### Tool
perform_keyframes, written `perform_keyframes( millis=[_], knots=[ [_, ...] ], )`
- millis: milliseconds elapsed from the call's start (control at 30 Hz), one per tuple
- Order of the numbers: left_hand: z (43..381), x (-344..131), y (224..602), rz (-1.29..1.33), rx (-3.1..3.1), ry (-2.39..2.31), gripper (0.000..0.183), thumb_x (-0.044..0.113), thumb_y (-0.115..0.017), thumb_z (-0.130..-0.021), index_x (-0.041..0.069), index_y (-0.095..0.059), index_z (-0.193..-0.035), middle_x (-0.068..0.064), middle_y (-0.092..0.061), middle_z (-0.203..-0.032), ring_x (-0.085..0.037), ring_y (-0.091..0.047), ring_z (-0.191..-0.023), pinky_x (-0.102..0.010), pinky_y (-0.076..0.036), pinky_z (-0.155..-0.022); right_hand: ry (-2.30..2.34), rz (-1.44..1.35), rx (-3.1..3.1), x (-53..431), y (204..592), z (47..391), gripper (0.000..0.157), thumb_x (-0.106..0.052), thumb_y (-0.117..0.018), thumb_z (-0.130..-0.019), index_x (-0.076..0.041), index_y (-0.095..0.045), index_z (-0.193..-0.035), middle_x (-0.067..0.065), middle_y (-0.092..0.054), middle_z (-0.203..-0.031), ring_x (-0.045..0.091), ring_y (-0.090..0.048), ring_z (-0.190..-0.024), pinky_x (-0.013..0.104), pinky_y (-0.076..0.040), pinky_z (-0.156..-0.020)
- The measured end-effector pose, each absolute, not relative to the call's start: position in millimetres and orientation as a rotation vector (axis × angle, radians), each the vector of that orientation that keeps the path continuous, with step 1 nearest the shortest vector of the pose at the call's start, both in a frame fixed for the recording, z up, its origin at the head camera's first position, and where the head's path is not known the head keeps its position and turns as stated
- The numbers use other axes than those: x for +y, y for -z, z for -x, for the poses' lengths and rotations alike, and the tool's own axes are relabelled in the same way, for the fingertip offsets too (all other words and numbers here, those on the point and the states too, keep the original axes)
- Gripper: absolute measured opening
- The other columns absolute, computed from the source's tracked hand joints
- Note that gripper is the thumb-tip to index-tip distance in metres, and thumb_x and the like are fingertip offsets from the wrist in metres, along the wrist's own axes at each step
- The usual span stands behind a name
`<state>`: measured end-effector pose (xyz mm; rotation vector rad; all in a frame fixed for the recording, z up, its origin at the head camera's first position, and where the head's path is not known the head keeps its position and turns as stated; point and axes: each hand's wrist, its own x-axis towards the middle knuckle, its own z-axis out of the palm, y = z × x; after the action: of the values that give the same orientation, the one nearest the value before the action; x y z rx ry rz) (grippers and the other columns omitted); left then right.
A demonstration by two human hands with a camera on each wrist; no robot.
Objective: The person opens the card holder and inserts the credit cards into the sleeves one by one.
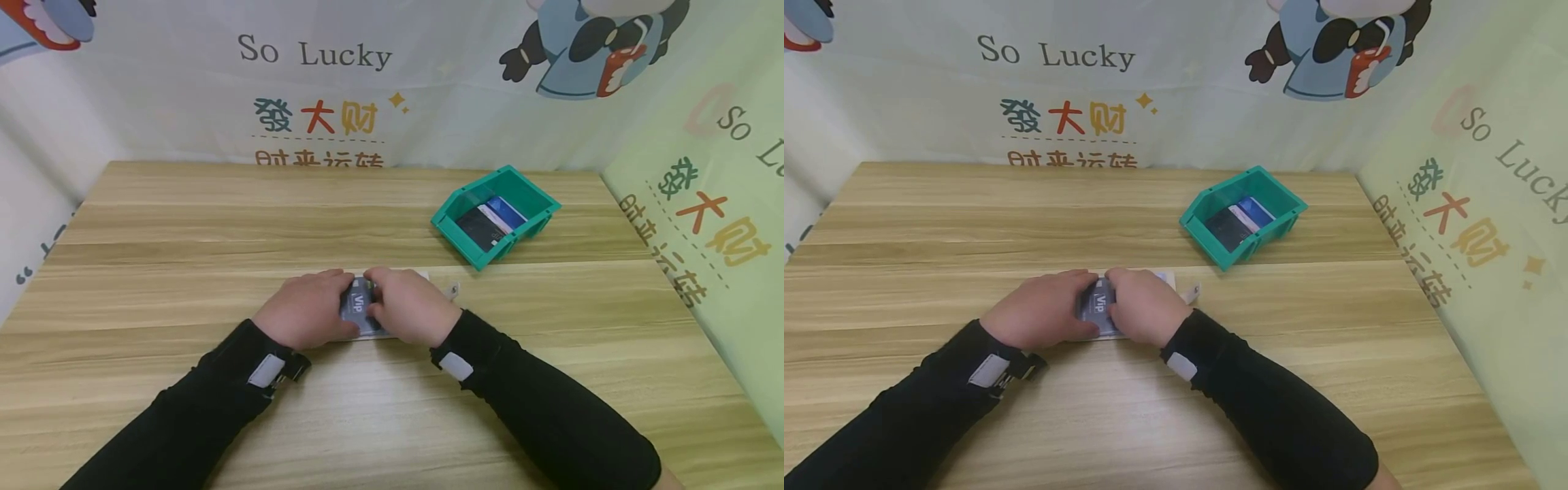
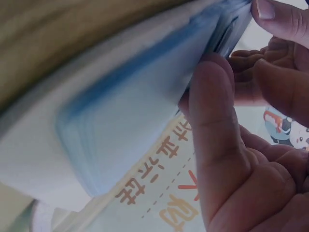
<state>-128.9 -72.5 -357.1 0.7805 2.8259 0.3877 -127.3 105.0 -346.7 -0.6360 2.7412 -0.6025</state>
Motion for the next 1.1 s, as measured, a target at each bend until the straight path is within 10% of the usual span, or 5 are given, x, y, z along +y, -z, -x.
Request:
perform_keyframes(
  millis=[833,1100],
  knots=[
    [126,-71,353,-0.681,2.807,-0.344,0.079,0.045,-0.071,-0.072,0.003,-0.048,-0.135,-0.018,-0.044,-0.138,-0.033,-0.037,-0.123,-0.056,-0.032,-0.098,0.362,0.136,3.081,227,306,210,0.049,-0.021,-0.061,-0.09,0.004,-0.049,-0.13,0.021,-0.057,-0.121,0.034,-0.055,-0.1,0.047,-0.047,-0.085],
    [126,-71,353,-0.682,2.808,-0.343,0.08,0.046,-0.071,-0.071,0.003,-0.048,-0.135,-0.018,-0.044,-0.138,-0.033,-0.037,-0.123,-0.056,-0.032,-0.098,0.235,0.074,3.013,241,316,222,0.037,-0.022,-0.064,-0.086,0.004,-0.057,-0.112,0.019,-0.061,-0.101,0.03,-0.055,-0.083,0.046,-0.049,-0.073]
  ],
)
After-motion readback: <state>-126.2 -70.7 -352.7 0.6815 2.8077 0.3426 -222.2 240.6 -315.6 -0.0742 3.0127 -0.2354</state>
